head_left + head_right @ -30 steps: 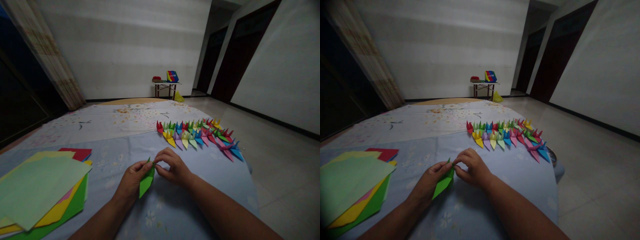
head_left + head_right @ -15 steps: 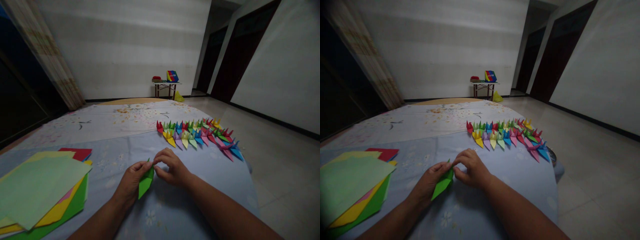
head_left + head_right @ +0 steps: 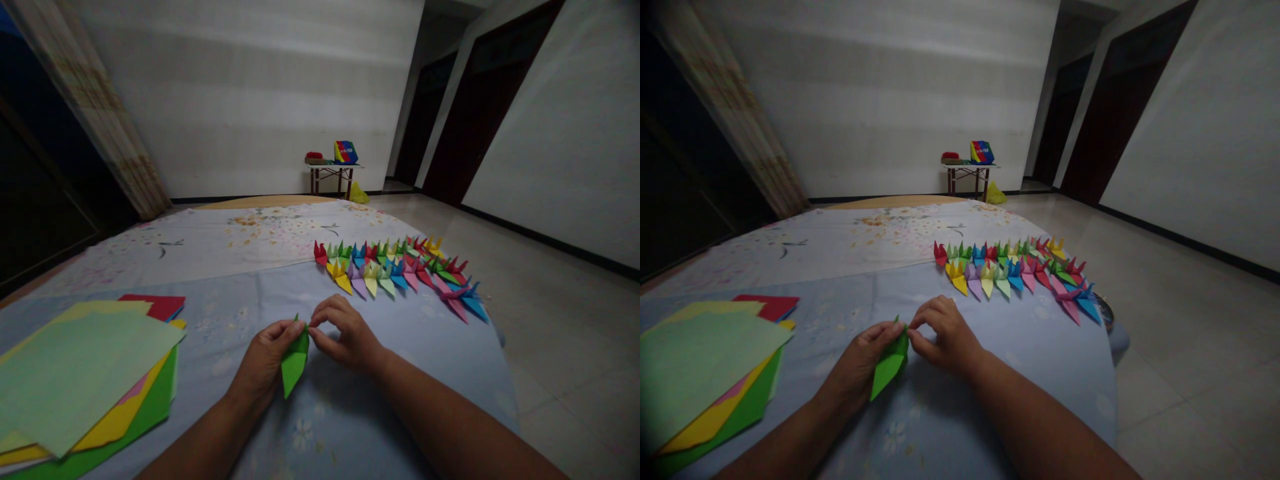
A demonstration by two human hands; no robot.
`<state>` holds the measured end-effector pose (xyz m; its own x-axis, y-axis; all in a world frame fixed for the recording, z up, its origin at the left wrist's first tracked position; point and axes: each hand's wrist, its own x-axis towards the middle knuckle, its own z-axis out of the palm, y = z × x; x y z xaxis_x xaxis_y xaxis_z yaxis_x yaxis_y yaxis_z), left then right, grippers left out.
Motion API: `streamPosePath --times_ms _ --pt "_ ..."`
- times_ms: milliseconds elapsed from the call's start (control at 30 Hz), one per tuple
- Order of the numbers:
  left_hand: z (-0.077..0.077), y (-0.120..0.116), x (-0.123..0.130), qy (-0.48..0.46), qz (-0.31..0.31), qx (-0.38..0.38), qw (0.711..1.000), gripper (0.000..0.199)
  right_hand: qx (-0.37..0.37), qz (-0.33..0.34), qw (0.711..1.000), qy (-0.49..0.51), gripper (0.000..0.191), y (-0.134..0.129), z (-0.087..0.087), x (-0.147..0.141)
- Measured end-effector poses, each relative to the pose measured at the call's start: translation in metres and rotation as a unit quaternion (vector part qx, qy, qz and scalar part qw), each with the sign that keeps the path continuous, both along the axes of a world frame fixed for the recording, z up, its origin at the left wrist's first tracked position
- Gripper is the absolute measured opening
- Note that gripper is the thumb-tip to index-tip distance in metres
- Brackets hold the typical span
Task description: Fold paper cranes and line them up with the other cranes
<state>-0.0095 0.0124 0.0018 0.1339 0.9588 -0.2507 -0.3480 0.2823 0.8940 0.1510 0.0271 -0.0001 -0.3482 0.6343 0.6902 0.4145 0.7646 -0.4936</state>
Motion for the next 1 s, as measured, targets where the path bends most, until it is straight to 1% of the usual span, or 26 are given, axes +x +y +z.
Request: streamPosePath --times_ms 233,333,433,567,767,867,1000 --pt "-0.0047 0.0017 -0.0020 0.028 0.000 0.026 0.999 0.018 0.061 -0.028 0.997 -0.044 0.003 0.0011 -0.0015 0.0001" --pt "-0.0055 0.0024 -0.0023 0.048 0.008 0.043 0.998 0.018 0.061 -0.030 0.997 -0.048 0.003 -0.0002 -0.0016 -0.0005" --pt "-0.0057 0.0023 -0.0024 0.062 0.012 0.054 0.997 0.019 0.034 -0.024 0.999 -0.035 0.005 -0.0019 -0.0010 -0.0011" --pt "-0.0074 0.0019 -0.0027 0.054 0.008 0.062 0.997 0.019 -0.018 -0.005 1.000 0.004 0.003 -0.0025 -0.0005 -0.0026" --pt "-0.0097 0.0026 -0.0031 0.054 0.012 0.071 0.996 0.019 -0.100 0.023 0.994 0.046 0.004 -0.0016 0.0018 -0.0037" --pt "-0.0100 0.0032 -0.0033 0.053 0.017 0.074 0.996 0.019 -0.122 0.028 0.990 0.060 0.005 -0.0014 0.0027 -0.0040" --pt "-0.0098 0.0029 -0.0037 0.055 0.013 0.078 0.995 0.019 -0.130 0.027 0.989 0.070 0.007 -0.0018 0.0029 -0.0049"
